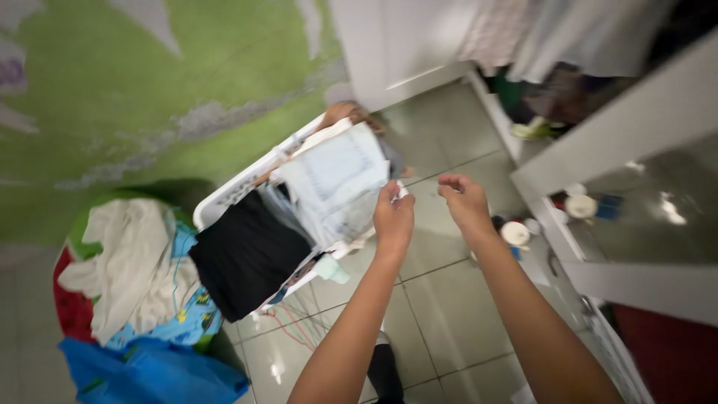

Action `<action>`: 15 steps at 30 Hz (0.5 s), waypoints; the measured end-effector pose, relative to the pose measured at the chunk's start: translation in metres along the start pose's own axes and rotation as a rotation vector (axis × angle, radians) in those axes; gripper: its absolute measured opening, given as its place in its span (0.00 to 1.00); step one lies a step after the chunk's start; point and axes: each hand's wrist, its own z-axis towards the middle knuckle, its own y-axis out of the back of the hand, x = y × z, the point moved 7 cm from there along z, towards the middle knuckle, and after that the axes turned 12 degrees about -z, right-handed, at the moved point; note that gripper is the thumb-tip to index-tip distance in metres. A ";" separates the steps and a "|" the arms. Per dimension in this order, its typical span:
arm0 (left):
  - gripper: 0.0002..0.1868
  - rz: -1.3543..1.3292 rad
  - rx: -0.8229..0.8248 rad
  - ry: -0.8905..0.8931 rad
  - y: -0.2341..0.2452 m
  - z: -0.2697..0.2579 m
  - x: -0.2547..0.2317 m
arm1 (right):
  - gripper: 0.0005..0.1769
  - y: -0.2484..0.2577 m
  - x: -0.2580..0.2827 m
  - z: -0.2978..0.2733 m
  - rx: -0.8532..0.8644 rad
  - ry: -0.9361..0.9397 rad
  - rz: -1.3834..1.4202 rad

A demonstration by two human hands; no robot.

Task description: The person wipes the inside of a white closet shelf with a yellow cloth. Then, the person picks up folded clothes from a laundry basket and places them into the closet shelf.

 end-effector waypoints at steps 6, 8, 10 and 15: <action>0.16 -0.160 0.366 0.077 -0.135 -0.116 -0.079 | 0.14 0.190 0.028 -0.097 -0.169 0.137 0.276; 0.15 -0.169 0.483 0.101 -0.176 -0.164 -0.101 | 0.13 0.250 0.030 -0.137 -0.242 0.142 0.301; 0.15 -0.162 0.600 0.136 -0.220 -0.213 -0.117 | 0.14 0.317 0.025 -0.177 -0.328 0.115 0.275; 0.16 -0.046 0.868 0.093 -0.328 -0.333 -0.148 | 0.13 0.465 0.001 -0.272 -0.523 0.048 0.258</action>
